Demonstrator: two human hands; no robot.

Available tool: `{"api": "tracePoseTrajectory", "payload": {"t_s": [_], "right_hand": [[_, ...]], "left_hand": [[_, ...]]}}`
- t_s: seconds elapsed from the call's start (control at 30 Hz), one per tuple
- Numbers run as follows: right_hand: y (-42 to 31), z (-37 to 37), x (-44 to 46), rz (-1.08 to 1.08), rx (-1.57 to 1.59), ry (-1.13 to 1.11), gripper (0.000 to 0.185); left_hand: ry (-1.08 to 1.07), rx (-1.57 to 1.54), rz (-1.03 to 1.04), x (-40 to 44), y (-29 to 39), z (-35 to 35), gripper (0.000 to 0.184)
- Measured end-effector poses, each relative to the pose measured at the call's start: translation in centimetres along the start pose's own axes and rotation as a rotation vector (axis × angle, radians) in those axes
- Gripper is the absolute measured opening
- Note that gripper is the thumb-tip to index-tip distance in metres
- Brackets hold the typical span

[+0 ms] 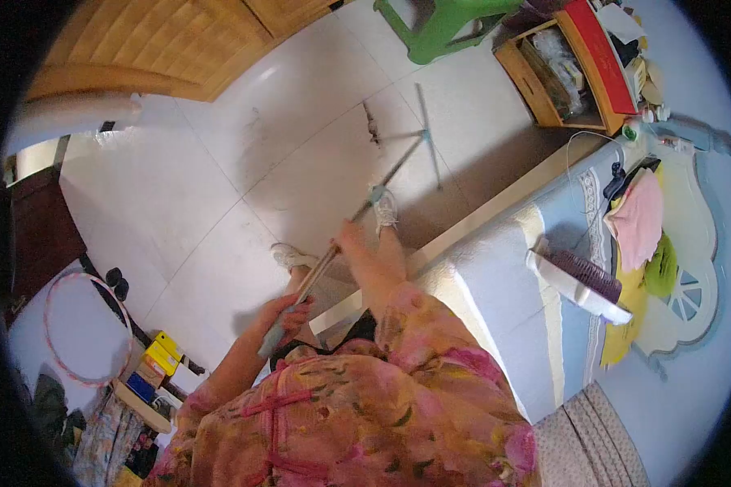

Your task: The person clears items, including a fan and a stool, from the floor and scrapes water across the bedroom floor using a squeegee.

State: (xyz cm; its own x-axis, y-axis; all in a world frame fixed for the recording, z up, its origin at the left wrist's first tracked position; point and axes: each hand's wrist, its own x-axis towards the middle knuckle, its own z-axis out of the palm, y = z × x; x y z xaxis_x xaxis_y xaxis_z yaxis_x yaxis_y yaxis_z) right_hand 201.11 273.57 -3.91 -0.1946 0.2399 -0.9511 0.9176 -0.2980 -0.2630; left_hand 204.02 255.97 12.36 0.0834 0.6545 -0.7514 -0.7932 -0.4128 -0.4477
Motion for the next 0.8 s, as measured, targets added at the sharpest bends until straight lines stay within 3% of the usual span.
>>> {"api": "tracePoseTrajectory", "payload": {"t_s": [0.07,0.13,0.2,0.27,0.33,0.5,0.53,0.6,0.67,0.7,0.73,0.77,0.8], "right_hand": [[7.4,7.1,3.0,-0.169,-0.158,-0.081,0.021],[8.9,12.3,0.0,-0.276,-0.273,-0.086,0.022],[7.1,16.3,-6.1,-0.392,-0.596,-0.120,0.022],[9.0,20.8,-7.0,-0.648,-1.150,-0.219,0.022],[9.2,24.0,-11.4,0.072,-0.044,-0.223,0.023],[14.5,32.8,-13.5,0.146,0.125,-0.233,0.028],[16.5,35.0,-12.8,0.024,0.013,-0.278,0.028],[12.3,34.4,-17.1,0.193,0.064,-0.289,0.028],[15.2,36.2,-15.2,-0.309,-0.265,-0.620,0.027],[14.8,36.0,-15.4,0.000,0.044,-0.626,0.026],[12.4,34.4,-17.2,0.163,0.132,-0.532,0.025],[12.5,31.8,-17.6,0.161,0.299,-0.442,0.024],[12.8,29.3,-17.6,0.113,0.265,-0.460,0.024]], "left_hand": [[0.011,-0.091,0.042,-5.0,0.6,-3.6,0.025],[0.033,-0.137,0.084,-9.5,1.5,-7.0,0.026],[0.067,-0.148,0.126,-13.3,2.3,-10.1,0.026],[0.141,-0.156,0.195,-17.1,2.3,-11.8,0.026],[0.135,-0.288,0.220,-20.0,2.0,-14.4,0.026],[0.131,-0.366,0.329,-26.2,1.2,-17.2,0.027],[0.158,-0.339,0.355,-27.0,1.2,-17.4,0.027],[0.149,-0.409,0.376,-28.0,1.1,-17.3,0.027],[0.237,-0.307,0.437,-28.4,0.7,-16.0,0.027],[0.274,-0.255,0.463,-28.1,0.6,-15.3,0.027],[0.237,-0.215,0.428,-27.8,0.4,-15.0,0.028],[0.361,-0.027,0.419,-27.3,-0.9,-13.0,0.029],[0.349,0.010,0.364,-27.0,-1.5,-12.9,0.030]]}}
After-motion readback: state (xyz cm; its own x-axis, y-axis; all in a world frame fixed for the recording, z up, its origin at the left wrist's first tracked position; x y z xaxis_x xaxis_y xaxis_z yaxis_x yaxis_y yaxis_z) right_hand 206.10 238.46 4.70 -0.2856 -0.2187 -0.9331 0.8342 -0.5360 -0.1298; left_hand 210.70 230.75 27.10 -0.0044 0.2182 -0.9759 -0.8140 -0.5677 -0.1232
